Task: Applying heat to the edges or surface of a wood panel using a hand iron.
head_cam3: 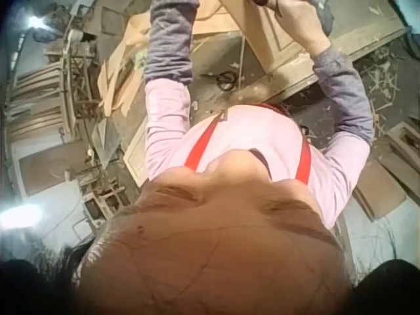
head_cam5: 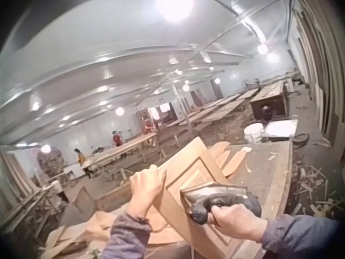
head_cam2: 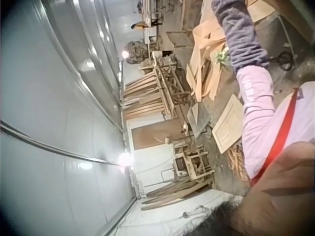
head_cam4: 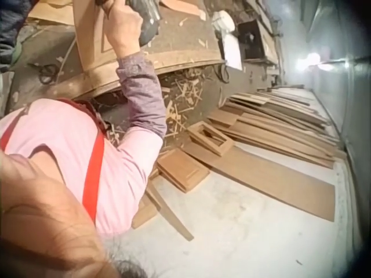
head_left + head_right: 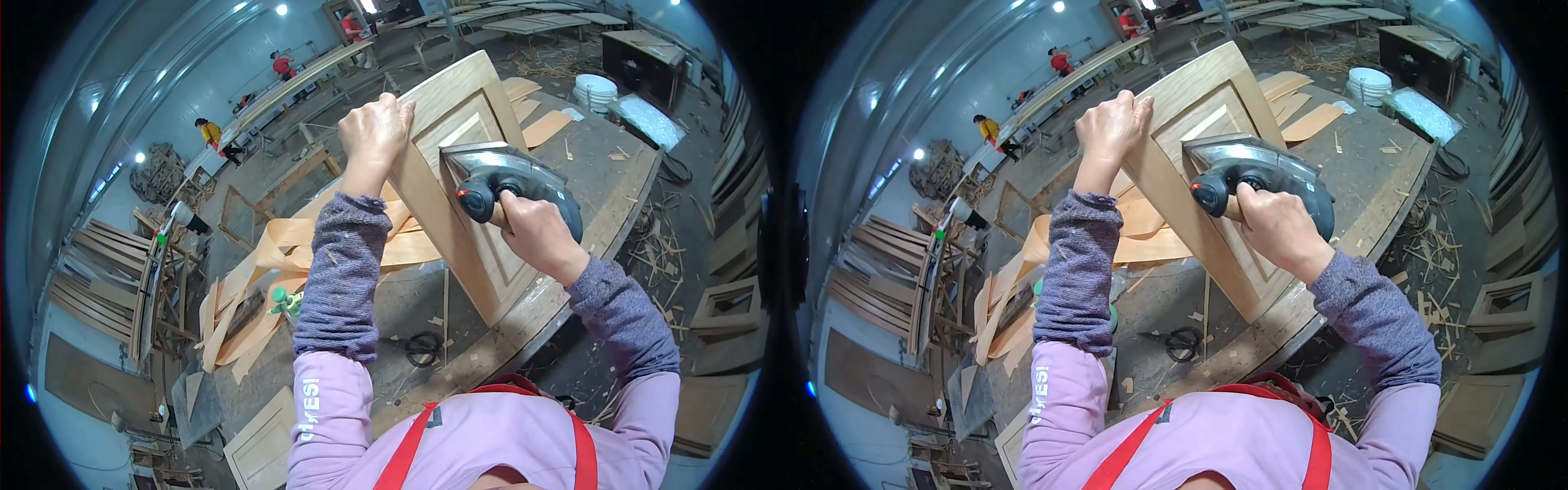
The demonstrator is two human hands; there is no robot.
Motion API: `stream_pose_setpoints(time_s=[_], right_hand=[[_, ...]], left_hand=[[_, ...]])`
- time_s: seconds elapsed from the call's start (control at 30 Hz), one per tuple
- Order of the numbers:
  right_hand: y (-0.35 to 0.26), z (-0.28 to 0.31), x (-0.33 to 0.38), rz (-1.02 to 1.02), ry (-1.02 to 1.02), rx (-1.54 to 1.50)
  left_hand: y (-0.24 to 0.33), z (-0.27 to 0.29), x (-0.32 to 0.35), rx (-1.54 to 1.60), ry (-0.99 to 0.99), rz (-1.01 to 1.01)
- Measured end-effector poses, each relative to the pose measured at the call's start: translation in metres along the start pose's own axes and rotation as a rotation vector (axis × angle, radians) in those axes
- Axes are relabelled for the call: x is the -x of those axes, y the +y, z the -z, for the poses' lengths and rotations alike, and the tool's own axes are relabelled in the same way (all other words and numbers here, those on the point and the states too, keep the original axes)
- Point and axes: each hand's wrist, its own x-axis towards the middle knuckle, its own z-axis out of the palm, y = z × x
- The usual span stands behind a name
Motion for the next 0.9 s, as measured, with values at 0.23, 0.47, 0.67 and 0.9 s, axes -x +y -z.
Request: stream_pose_setpoints(time_s=[0.23, 0.47, 0.67, 0.9], right_hand=[[0.017, -0.010, -0.015, -0.008, 0.009, -0.130], [0.049, -0.030, -0.009, 0.036, 0.028, -0.431], [0.058, -0.016, -0.027, 0.075, -0.084, -0.415], [0.063, -0.019, -0.028, 0.052, -0.132, -0.442]], left_hand=[[-0.005, -0.007, -0.003, -0.015, -0.028, 0.009], [-0.009, -0.017, -0.008, -0.026, -0.037, 0.023], [-0.011, -0.021, -0.009, -0.037, -0.047, 0.031], [-0.012, -0.022, -0.010, -0.045, -0.046, 0.035]])
